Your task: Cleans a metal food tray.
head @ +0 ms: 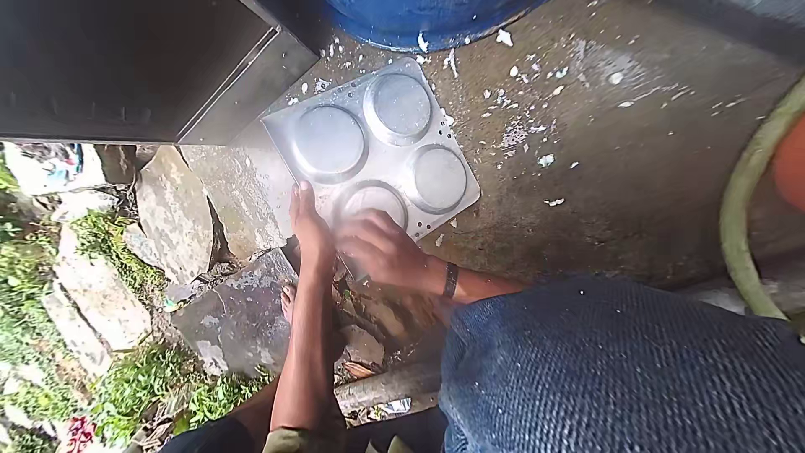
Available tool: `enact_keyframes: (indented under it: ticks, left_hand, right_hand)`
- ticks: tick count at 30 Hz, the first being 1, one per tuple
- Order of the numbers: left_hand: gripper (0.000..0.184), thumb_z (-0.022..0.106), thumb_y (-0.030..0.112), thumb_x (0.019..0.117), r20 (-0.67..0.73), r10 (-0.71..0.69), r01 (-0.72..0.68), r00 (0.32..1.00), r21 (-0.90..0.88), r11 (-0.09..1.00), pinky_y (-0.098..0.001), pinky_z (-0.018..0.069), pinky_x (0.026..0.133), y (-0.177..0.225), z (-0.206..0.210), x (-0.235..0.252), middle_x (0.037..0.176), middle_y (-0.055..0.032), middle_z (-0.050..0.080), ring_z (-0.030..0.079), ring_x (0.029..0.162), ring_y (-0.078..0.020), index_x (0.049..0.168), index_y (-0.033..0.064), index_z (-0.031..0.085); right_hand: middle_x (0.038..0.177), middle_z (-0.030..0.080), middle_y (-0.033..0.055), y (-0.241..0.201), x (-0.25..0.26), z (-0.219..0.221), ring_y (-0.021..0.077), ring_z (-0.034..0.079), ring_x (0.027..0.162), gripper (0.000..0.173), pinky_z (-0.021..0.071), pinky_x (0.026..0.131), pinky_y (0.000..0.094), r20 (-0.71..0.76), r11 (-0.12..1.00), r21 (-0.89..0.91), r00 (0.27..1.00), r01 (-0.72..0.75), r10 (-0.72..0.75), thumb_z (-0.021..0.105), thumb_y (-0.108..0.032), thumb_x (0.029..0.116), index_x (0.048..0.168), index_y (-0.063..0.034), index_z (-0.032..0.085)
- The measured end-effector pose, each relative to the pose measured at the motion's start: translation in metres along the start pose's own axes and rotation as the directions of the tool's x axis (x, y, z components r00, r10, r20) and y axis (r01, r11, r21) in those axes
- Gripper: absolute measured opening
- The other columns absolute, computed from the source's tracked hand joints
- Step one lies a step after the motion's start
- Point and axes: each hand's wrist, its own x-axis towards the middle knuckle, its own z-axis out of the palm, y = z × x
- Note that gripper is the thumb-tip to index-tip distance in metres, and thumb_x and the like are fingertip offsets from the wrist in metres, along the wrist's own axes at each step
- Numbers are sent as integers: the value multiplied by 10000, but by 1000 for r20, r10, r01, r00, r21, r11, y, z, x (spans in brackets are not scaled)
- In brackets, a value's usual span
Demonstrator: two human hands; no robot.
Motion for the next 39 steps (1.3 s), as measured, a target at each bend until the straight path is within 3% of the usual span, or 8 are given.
enact_keyframes:
  ticks: [6, 15, 18, 22, 27, 31, 35, 39]
  left_hand:
    - [482, 341, 415, 1113, 38, 77, -76, 996, -23, 997, -342, 471, 1079, 2, -4, 12, 1350, -33, 601, 569, 1234, -73, 1434, 90, 493]
    - [551, 303, 522, 1097, 76, 82, -90, 994, 104, 990, -377, 444, 1110, 8, -10, 8, 1427, -5, 574, 528, 1309, -84, 1483, 173, 483]
    - [562, 267, 483, 1108, 124, 39, -47, 992, 64, 997, -348, 404, 1144, 10, -13, 10, 1487, -28, 512, 485, 1350, -74, 1532, 141, 406]
    - [530, 296, 527, 1095, 136, 5, 2, 991, -51, 999, -390, 510, 1043, 2, -7, 2, 1366, 3, 614, 590, 1233, -99, 1449, 194, 508]
    - [592, 342, 545, 1080, 104, 82, -90, 991, 77, 993, -424, 427, 1121, 8, 0, -6, 1450, -46, 553, 520, 1324, -123, 1496, 141, 462]
    - [520, 389, 416, 1102, 78, 89, -95, 993, 73, 993, -402, 433, 1104, 3, 1, -6, 1424, -92, 563, 543, 1286, -136, 1486, 72, 454]
    - [482, 382, 379, 1108, 70, 84, -87, 994, 37, 996, -403, 436, 1110, -1, 1, -7, 1423, -92, 563, 543, 1291, -138, 1467, 70, 472]
    - [574, 414, 448, 1085, 61, 14, -15, 998, 10, 1000, -428, 381, 1163, 2, 0, -6, 1542, -86, 476, 464, 1399, -163, 1545, 105, 405]
  right_hand:
    - [1177, 733, 60, 16, -55, -9, 264, 641, 1211, 164, 482, 1100, 437, 34, 984, 35, 983, 178, -179, 614, -128, 1025, 1142, -144, 727]
    - [1188, 726, 46, 8, 1, 4, 240, 622, 1218, 214, 460, 1109, 446, 68, 993, 41, 991, 110, -112, 561, -39, 1003, 1022, -119, 758]
    - [1177, 723, 6, 3, 11, 3, 220, 602, 1236, 238, 427, 1125, 474, 84, 998, 56, 996, -27, 22, 573, -33, 967, 1007, -154, 773]
    - [1209, 712, 20, 14, 49, -12, 257, 579, 1250, 264, 453, 1051, 515, 14, 956, 74, 959, -282, 282, 593, -16, 920, 1039, -147, 788]
    - [1176, 725, 46, 38, 72, -26, 269, 593, 1212, 244, 471, 1012, 470, -105, 951, 16, 946, -308, 308, 606, -45, 938, 1080, -127, 786]
    - [1306, 663, 143, 1, 66, -68, 286, 561, 1303, 298, 428, 1131, 423, 10, 718, 112, 724, -686, 690, 565, 7, 967, 1217, -22, 726]
    - [1278, 669, 91, 30, -4, -30, 251, 571, 1234, 289, 461, 1072, 407, -263, 876, 72, 838, -477, 478, 567, -76, 965, 1180, -100, 758]
    - [1318, 640, 114, 21, -36, -16, 268, 544, 1283, 299, 443, 1102, 441, -286, 918, 64, 874, -392, 393, 519, -119, 992, 1186, -94, 746]
